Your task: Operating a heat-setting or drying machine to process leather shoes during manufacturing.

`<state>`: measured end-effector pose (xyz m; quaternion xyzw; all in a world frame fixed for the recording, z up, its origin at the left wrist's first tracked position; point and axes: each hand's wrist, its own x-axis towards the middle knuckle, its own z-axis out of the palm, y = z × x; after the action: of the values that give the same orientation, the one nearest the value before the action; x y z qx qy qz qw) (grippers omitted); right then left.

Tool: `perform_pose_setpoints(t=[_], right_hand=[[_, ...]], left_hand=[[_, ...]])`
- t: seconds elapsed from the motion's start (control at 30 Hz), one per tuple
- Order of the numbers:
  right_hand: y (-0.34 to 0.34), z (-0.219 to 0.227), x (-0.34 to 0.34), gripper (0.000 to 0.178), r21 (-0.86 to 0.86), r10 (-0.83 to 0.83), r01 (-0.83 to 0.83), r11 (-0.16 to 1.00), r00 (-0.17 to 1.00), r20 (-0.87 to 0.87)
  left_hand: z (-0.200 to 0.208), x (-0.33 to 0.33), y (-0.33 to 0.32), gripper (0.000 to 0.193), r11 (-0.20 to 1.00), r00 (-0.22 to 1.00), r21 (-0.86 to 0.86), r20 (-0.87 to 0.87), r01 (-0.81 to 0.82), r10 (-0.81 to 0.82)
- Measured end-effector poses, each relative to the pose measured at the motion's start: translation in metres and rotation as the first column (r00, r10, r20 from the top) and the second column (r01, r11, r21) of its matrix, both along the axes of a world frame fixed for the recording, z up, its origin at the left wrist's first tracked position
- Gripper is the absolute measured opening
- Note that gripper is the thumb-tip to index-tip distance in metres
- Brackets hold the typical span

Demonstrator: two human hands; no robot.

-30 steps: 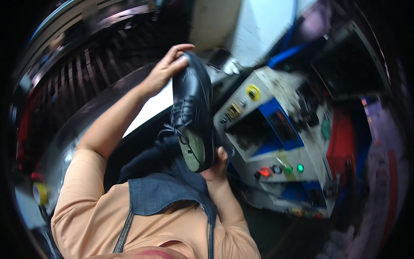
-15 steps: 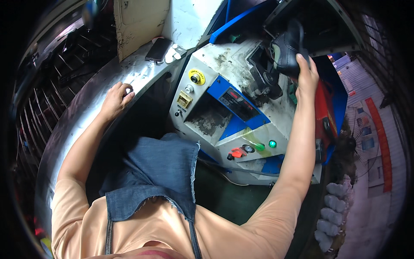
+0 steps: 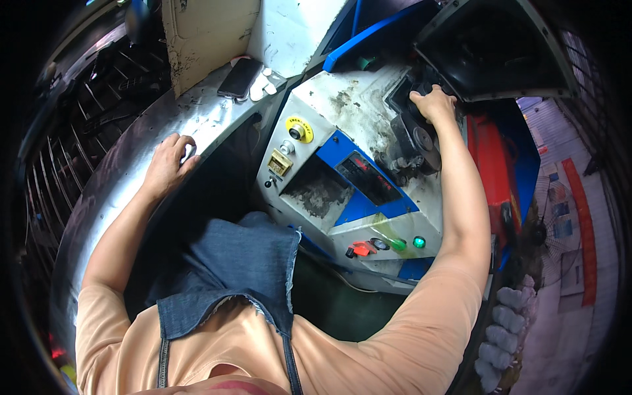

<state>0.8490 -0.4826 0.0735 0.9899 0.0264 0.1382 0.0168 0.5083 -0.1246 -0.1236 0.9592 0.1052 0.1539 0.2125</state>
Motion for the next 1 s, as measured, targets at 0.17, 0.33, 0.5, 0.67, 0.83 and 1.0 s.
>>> perform_pose_setpoints(t=[0.17,0.33,0.5,0.67,0.83,1.0], right_hand=[[-0.010,-0.001,0.015,0.093,0.001,-0.021,0.021,1.000,0.996,-0.084],[0.000,0.034,-0.034,0.087,-0.240,0.148,-0.103,0.965,0.973,0.176],[0.114,-0.028,-0.186,0.027,-0.047,0.811,-0.956,0.290,0.219,0.542],[0.167,-0.183,-0.182,0.018,-0.359,0.983,-0.917,0.172,0.135,0.124],[0.168,-0.213,-0.147,0.024,-0.574,0.977,-0.804,0.154,0.211,-0.034],[0.169,-0.204,-0.160,0.024,-0.515,0.978,-0.844,0.146,0.202,-0.053]], left_hand=[[-0.004,0.001,0.002,0.027,1.000,1.000,-0.013,0.017,0.015,-0.015],[-0.010,0.009,0.004,0.028,0.999,0.994,0.007,0.094,0.051,-0.052],[-0.017,-0.001,0.010,0.034,0.998,0.992,0.070,0.122,0.004,-0.012],[-0.015,0.007,0.007,0.034,0.999,0.991,0.033,0.128,0.035,-0.039],[-0.009,0.002,0.005,0.034,0.999,0.993,-0.021,0.109,0.043,-0.041],[-0.004,-0.001,0.005,0.036,0.998,0.993,-0.041,0.114,0.039,-0.034]])
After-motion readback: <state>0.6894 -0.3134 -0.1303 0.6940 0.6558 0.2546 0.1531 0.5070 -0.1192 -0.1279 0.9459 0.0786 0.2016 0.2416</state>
